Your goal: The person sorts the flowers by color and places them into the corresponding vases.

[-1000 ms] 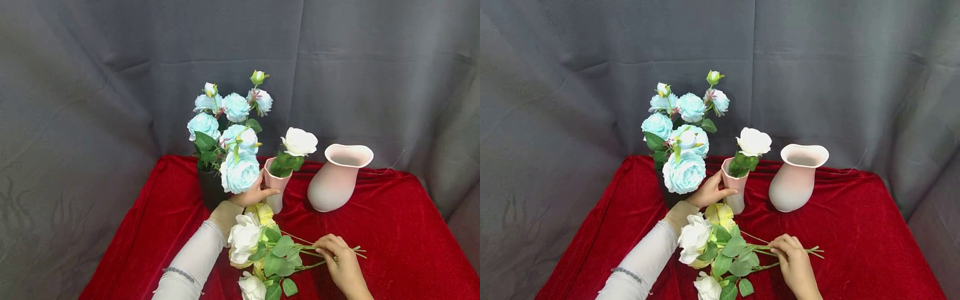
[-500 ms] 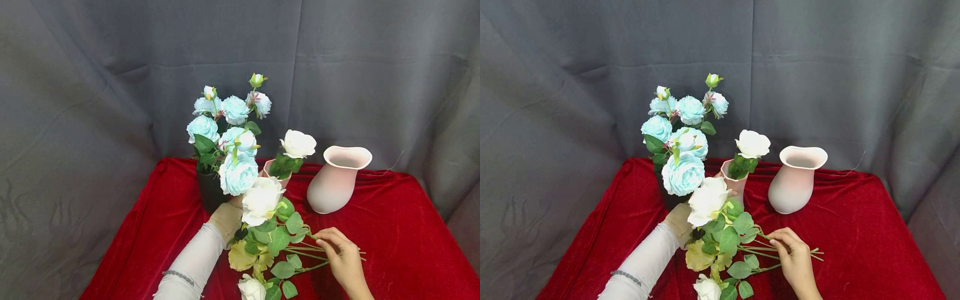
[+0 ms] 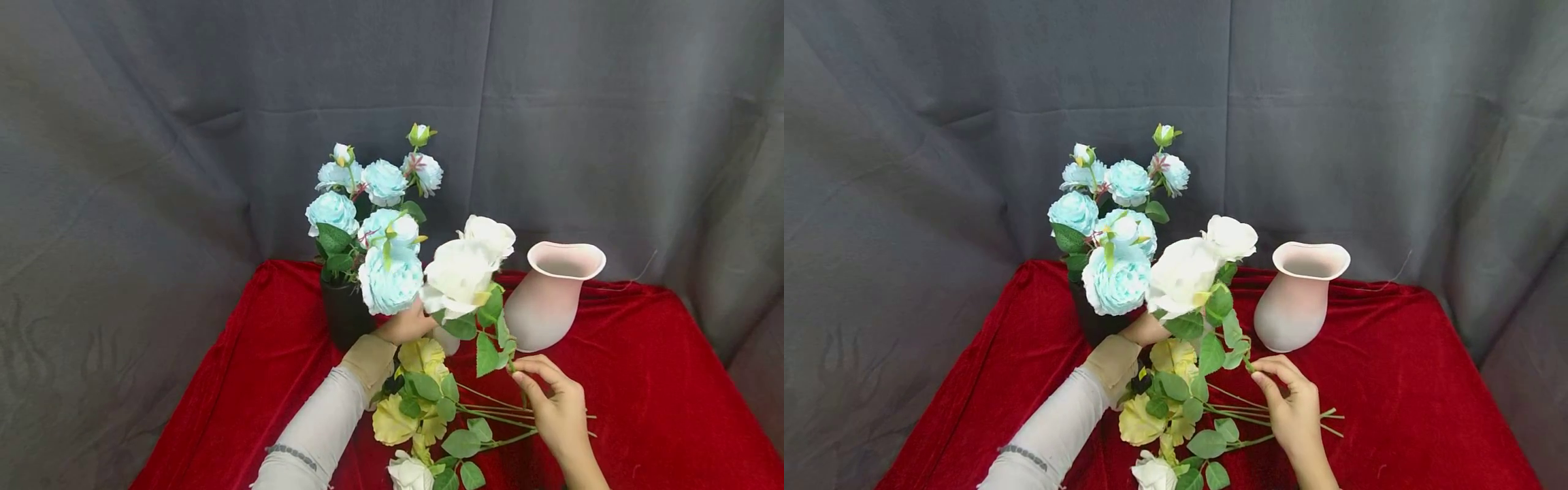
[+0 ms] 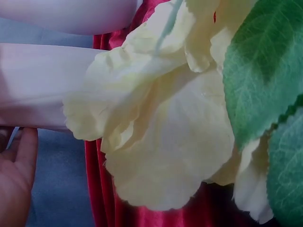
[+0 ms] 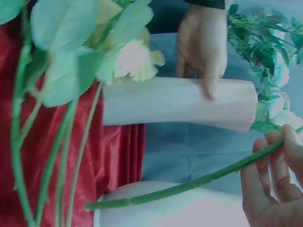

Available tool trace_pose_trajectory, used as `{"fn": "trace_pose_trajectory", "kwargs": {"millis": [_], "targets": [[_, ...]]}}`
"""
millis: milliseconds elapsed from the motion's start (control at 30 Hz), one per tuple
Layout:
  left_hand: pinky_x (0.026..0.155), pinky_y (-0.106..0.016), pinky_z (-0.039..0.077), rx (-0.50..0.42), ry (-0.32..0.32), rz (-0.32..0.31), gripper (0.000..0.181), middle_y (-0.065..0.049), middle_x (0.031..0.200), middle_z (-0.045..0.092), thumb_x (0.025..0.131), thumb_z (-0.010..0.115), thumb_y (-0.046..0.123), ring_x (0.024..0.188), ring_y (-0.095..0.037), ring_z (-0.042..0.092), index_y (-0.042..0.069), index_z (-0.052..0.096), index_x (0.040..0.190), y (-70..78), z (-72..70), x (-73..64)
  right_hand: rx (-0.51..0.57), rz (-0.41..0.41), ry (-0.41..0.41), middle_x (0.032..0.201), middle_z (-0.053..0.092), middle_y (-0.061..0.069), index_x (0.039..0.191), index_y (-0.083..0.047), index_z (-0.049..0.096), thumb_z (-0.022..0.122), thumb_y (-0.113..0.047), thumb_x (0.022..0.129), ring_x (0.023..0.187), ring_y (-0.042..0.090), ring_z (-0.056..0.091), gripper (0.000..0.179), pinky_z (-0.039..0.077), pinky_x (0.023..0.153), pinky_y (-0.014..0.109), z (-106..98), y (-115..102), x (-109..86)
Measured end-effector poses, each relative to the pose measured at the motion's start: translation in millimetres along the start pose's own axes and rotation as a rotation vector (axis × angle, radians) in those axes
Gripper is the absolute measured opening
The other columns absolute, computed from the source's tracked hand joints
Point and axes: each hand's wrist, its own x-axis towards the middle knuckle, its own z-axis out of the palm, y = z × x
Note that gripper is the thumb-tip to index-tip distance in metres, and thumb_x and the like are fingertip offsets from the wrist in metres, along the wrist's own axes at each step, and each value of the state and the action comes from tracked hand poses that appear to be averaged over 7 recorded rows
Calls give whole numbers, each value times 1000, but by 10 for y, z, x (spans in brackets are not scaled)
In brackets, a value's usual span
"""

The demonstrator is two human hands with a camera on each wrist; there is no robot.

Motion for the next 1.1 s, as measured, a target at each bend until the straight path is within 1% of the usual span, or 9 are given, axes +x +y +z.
{"fn": "trace_pose_trajectory", "kwargs": {"millis": [33,100,200,300,333,433,567,733,1100], "targets": [[118,-40,33,112,8,-45,76,-16,160,30,95,66,26,148,-25,31,3,27,155,339,-28,-34,42,30,10,91,71,-7,88,9,71,66,25,77,89,-3,64,21,48,73,9,8,-15,14],[122,-45,25,136,-3,-152,86,-19,165,14,96,66,28,153,-30,17,1,13,158,946,-85,-105,137,105,22,90,72,-6,90,11,70,64,24,80,89,0,67,18,51,75,10,18,-51,44],[120,-46,29,54,-37,-215,85,-22,165,10,98,63,14,152,-34,19,-3,5,157,1232,-128,-108,257,247,49,89,72,-5,92,12,69,62,20,85,86,1,71,12,55,74,14,29,-119,98],[119,-44,31,49,-37,-168,85,-22,164,14,98,64,15,151,-34,22,-4,5,157,1217,-129,-96,327,346,82,87,72,-3,93,14,67,61,17,87,84,4,73,9,58,74,19,44,-183,160],[121,-44,26,72,-37,-178,88,-21,165,8,98,64,20,153,-33,14,-4,4,157,1172,-127,-93,331,365,88,87,72,-4,93,13,68,61,17,88,83,4,73,9,58,74,20,50,-201,182],[124,-45,16,179,-5,-167,96,-18,167,1,95,68,28,155,-30,1,-2,3,158,1013,-108,-79,374,370,88,87,73,-3,91,6,70,61,16,89,82,5,73,14,58,73,21,88,-247,256],[123,-48,18,184,11,-162,95,-19,166,6,92,72,23,155,-33,5,-2,7,158,1022,-107,-70,428,356,57,87,75,-4,91,-6,72,60,13,91,80,6,73,22,58,72,20,145,-300,357],[125,-49,10,178,-6,-220,99,-20,166,-9,94,69,29,154,-31,-9,-3,0,157,1016,-98,-85,456,383,51,89,75,-5,90,-10,72,60,11,92,79,5,73,25,58,72,19,206,-349,490],[124,-48,14,185,9,-204,96,-21,166,-2,94,70,27,155,-33,-3,-5,5,157,996,-92,-83,535,437,119,86,74,-3,87,-13,71,57,12,94,76,7,72,29,58,71,19,312,-433,859]]}}
